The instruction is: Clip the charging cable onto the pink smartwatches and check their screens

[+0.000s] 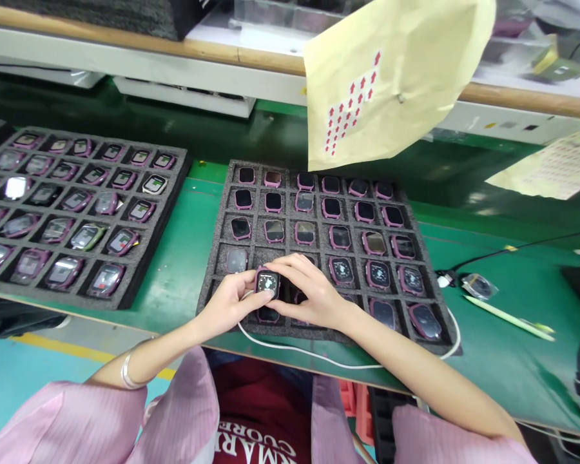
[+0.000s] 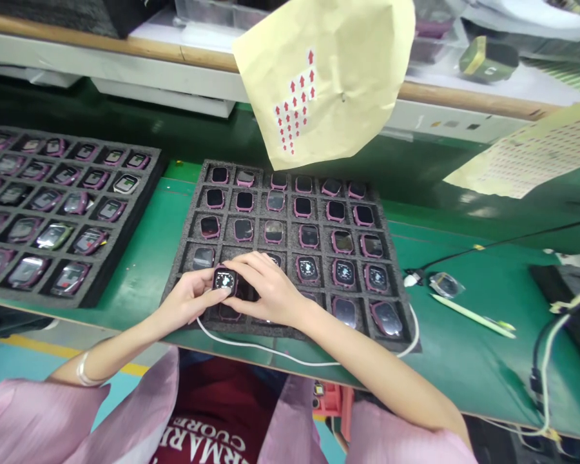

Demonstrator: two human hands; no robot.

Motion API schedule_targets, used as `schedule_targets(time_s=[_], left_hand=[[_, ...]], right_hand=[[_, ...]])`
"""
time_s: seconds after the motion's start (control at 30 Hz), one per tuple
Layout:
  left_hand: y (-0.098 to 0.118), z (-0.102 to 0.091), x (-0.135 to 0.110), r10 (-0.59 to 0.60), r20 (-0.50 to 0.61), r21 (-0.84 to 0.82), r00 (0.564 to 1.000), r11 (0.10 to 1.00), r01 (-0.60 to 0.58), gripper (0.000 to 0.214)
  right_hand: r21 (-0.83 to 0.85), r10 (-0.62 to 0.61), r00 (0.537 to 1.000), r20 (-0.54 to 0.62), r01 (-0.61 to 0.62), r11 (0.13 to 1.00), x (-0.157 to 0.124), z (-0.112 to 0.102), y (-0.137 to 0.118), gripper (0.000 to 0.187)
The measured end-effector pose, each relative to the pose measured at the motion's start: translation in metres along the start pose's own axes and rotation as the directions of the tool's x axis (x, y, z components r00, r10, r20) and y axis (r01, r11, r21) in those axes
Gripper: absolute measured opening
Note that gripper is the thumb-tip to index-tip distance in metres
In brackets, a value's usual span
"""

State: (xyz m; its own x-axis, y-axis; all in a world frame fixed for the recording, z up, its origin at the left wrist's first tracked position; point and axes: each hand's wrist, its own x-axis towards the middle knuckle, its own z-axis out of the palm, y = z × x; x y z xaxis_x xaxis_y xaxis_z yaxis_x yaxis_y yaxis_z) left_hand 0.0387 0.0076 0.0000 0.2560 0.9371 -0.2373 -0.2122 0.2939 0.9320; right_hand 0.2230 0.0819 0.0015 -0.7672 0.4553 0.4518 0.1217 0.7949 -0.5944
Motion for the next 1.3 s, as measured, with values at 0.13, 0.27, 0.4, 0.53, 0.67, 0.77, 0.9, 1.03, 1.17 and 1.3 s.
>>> schedule_targets(time_s=[0.13, 0.27, 0.4, 0.53, 0.67, 0.77, 0.9, 1.03, 1.17, 1.3], left_hand=[[-0.001, -0.001, -0.001, 0.018, 0.005, 0.008, 1.0, 1.0, -0.018, 0.036], [-0.001, -0.003, -0.001, 0.027, 0.011, 0.027, 1.0, 0.999, -0.028, 0.039], [-0.001, -0.003, -0.003, 0.042, 0.017, 0.047, 0.999, 0.998, -0.043, 0.038], [-0.001, -0.004, -0.005, 0.052, 0.024, 0.047, 0.998, 0.997, -0.053, 0.033], [-0.002, -0.005, -0.007, 0.045, 0.022, 0.063, 0.999, 0.997, -0.047, 0.032], [-0.003, -0.006, -0.007, 0.051, 0.02, 0.085, 0.999, 0.995, -0.052, 0.033], [-0.003, -0.006, -0.008, 0.062, 0.024, 0.095, 0.998, 0.993, -0.064, 0.031], [-0.001, -0.004, -0.013, 0.08, 0.034, 0.118, 0.996, 0.989, -0.083, 0.034], [0.009, -0.012, -0.019, 0.014, 0.04, 0.105, 0.999, 0.994, -0.018, 0.043], [0.013, -0.027, -0.027, -0.054, -0.062, 0.114, 0.997, 0.992, 0.06, 0.036]], right_hand=[[-0.012, -0.007, 1.0, -0.012, 0.007, 1.0, 0.0, 0.001, -0.002, 0.048], [-0.025, -0.005, 1.0, -0.019, 0.004, 1.0, 0.0, 0.001, -0.004, 0.047], [-0.034, -0.017, 1.0, -0.026, 0.016, 0.999, 0.0, 0.002, -0.006, 0.047], [-0.047, -0.037, 0.999, -0.031, 0.035, 0.998, 0.001, 0.002, -0.008, 0.047], [-0.058, -0.043, 0.999, -0.034, 0.041, 0.998, 0.001, 0.002, -0.009, 0.046], [-0.07, -0.048, 0.998, -0.03, 0.045, 0.997, 0.002, 0.002, -0.011, 0.046], [-0.084, -0.054, 0.998, -0.024, 0.052, 0.995, 0.005, 0.0, -0.014, 0.045], [-0.039, -0.055, 0.997, -0.046, 0.054, 0.998, 0.01, -0.007, -0.019, 0.044], [0.006, 0.043, 0.987, -0.154, -0.042, 0.999, 0.016, -0.011, -0.011, 0.042], [-0.233, 0.214, 0.976, 0.038, -0.2, 0.952, 0.02, -0.01, 0.006, 0.037]])
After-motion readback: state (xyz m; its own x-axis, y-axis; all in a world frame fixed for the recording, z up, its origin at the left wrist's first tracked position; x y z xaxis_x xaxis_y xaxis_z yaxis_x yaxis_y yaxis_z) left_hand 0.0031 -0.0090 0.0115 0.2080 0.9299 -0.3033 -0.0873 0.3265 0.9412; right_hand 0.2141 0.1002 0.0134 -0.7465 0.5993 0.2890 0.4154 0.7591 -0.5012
